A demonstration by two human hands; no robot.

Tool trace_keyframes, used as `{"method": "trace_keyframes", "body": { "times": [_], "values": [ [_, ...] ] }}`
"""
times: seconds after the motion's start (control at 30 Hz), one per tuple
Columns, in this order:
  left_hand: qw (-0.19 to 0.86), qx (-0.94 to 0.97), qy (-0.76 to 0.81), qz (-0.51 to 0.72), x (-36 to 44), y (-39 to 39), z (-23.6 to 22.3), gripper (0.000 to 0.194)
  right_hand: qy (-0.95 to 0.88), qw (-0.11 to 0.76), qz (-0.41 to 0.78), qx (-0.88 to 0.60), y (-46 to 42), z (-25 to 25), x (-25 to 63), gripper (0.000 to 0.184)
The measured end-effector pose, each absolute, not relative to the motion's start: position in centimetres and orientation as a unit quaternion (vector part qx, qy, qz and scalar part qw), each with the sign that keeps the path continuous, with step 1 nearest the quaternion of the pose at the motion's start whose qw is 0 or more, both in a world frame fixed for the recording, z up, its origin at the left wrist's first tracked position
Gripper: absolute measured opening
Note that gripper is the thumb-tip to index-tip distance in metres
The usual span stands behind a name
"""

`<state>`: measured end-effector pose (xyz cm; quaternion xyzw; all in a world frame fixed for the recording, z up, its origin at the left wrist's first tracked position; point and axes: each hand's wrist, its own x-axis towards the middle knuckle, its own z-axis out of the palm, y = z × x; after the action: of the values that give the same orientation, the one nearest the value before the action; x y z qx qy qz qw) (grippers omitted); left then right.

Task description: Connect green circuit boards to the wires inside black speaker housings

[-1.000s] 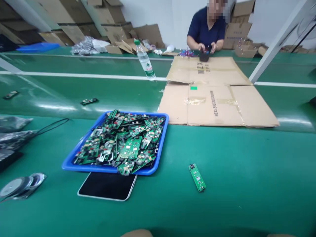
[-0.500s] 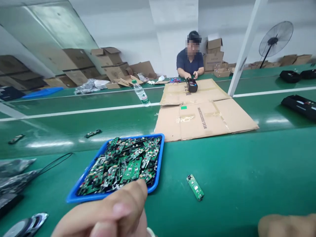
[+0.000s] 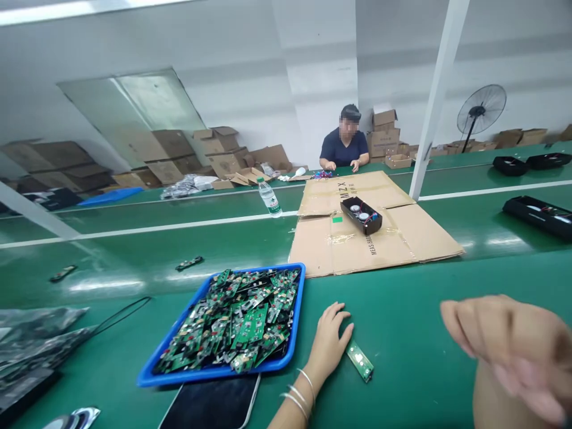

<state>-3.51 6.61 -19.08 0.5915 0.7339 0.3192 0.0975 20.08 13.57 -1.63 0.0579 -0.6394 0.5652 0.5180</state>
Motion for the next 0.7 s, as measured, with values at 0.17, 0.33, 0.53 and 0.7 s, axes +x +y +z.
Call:
{"method": "trace_keyframes", "body": {
  "times": [0.17, 0.33, 0.53, 0.7],
  "values": [
    [0.119, 0.578, 0.735, 0.333, -4.0, 6.2, -18.8, 0.019, -0.778, 0.384, 0.44, -0.231, 20.4, -5.4, 12.1, 0.034],
    [0.197, 0.648, 0.67, 0.303, -4.0, 5.6, -18.3, 0.045, -0.84, 0.192, 0.299, -0.409, 29.5, -11.9, 4.8, 0.024],
    [0.262, 0.7, 0.574, 0.336, -5.0, 5.2, -19.1, 0.073, -0.859, 0.102, 0.166, -0.473, 35.7, -13.3, 2.0, 0.037],
    [0.253, 0.706, 0.56, 0.352, -5.0, 5.4, -19.6, 0.036, -0.862, 0.065, 0.095, -0.494, 37.2, -12.6, 1.2, 0.041]
  ]
}}
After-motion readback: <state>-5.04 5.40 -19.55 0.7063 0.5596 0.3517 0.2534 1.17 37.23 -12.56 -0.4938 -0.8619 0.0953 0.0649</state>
